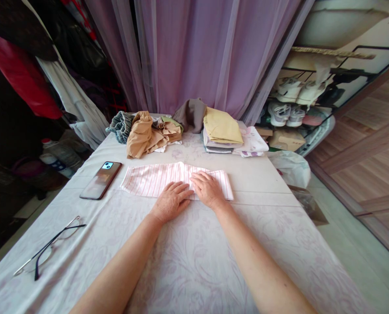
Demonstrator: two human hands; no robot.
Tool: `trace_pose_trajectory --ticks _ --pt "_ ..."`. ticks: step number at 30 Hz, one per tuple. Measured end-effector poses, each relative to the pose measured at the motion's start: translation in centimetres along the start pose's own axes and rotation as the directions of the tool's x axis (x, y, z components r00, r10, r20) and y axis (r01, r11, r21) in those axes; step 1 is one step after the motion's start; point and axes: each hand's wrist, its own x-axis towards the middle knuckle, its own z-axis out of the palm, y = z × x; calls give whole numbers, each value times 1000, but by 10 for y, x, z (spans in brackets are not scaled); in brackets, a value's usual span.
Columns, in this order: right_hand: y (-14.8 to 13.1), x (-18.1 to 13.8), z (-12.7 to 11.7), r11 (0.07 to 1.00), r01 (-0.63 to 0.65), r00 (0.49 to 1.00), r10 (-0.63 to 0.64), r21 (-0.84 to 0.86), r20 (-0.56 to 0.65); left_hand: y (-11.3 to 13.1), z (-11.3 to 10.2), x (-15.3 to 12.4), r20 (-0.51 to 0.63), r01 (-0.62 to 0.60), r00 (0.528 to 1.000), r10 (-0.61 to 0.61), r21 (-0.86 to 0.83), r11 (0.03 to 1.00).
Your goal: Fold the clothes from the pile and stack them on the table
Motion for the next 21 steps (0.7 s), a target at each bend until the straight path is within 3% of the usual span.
trace_pose_trajectory --ticks 8,17,21 --pt "-2 -3 4 1000 -25 999 25 -3 -47 1 -3 1 -8 16 1000 -16 -49 999" --pt "-1 -7 3 997 -32 955 50 68 -294 0 -3 0 -13 19 1000 -20 -105 994" --pt "0 -9 2 996 -81 944 90 39 -316 -1 -3 0 -16 25 999 -27 -120 993"
